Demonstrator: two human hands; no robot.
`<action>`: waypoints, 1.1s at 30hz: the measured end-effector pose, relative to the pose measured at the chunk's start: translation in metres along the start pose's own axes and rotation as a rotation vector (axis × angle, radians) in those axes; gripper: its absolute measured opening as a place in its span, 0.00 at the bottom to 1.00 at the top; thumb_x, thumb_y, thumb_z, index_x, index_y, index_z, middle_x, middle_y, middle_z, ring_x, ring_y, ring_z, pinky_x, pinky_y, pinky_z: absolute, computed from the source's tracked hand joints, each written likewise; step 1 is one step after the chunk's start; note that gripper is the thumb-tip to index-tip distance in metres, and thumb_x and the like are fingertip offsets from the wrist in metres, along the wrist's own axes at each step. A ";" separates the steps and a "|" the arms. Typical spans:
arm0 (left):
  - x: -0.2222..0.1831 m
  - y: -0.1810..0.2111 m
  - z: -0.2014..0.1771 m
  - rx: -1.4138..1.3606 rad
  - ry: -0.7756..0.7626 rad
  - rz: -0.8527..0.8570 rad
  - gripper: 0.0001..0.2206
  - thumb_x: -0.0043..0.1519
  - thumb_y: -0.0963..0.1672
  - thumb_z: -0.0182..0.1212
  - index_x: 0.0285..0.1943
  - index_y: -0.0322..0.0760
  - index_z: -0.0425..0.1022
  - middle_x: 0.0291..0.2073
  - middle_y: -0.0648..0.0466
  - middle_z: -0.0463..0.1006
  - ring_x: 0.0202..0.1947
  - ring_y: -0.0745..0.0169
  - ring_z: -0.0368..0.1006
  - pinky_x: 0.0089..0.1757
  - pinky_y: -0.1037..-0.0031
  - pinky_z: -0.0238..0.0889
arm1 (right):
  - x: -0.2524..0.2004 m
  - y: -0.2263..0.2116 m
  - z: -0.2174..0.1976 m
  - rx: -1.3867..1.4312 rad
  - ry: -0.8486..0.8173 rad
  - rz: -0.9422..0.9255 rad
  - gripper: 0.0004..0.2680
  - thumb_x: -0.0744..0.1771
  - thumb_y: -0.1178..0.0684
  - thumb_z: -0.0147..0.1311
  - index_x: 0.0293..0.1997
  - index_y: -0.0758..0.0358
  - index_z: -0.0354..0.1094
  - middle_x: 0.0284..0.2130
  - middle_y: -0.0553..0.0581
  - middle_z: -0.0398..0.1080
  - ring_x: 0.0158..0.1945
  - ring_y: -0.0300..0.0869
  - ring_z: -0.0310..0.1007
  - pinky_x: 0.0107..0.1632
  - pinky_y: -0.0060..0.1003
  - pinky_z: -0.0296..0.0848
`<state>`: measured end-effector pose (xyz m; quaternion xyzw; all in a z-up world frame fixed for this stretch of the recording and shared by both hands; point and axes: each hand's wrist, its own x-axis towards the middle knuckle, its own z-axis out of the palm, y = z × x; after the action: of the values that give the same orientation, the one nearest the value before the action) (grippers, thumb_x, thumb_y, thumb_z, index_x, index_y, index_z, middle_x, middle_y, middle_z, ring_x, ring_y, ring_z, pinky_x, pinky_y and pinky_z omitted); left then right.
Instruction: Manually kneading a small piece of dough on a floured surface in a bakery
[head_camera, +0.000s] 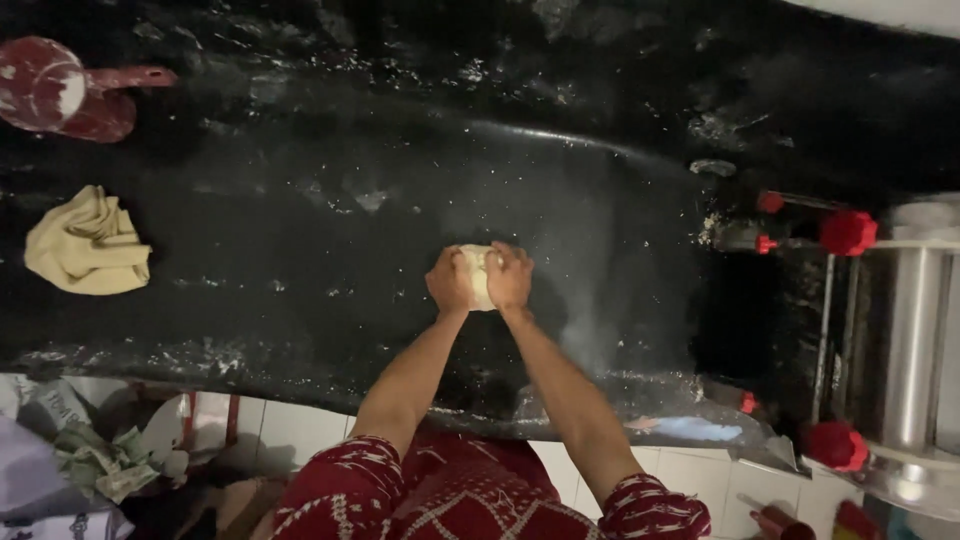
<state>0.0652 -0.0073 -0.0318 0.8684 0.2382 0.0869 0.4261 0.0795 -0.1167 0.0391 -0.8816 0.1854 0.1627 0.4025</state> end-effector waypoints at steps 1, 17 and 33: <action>0.001 0.000 0.001 0.005 -0.005 -0.007 0.13 0.65 0.50 0.42 0.43 0.53 0.75 0.31 0.54 0.82 0.35 0.46 0.80 0.43 0.60 0.70 | 0.002 0.004 0.004 -0.001 -0.006 0.007 0.16 0.69 0.41 0.43 0.61 0.49 0.68 0.55 0.57 0.67 0.65 0.54 0.61 0.67 0.52 0.62; 0.030 0.020 0.003 0.191 0.146 -0.136 0.23 0.67 0.53 0.41 0.29 0.41 0.79 0.23 0.44 0.80 0.31 0.38 0.80 0.36 0.54 0.72 | 0.056 -0.005 0.008 -0.191 0.057 0.042 0.17 0.66 0.38 0.44 0.45 0.55 0.77 0.41 0.63 0.78 0.49 0.59 0.77 0.53 0.56 0.72; -0.036 0.064 -0.066 -0.892 -0.344 -0.581 0.20 0.65 0.57 0.49 0.53 0.47 0.76 0.33 0.67 0.66 0.36 0.77 0.63 0.41 0.82 0.60 | -0.059 -0.028 -0.008 -0.444 0.551 -0.924 0.15 0.64 0.39 0.56 0.47 0.58 0.69 0.42 0.58 0.61 0.50 0.56 0.60 0.41 0.47 0.63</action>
<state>0.0323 -0.0123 0.0616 0.5045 0.3348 -0.0848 0.7913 0.0415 -0.0949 0.0880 -0.9440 -0.1593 -0.2304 0.1741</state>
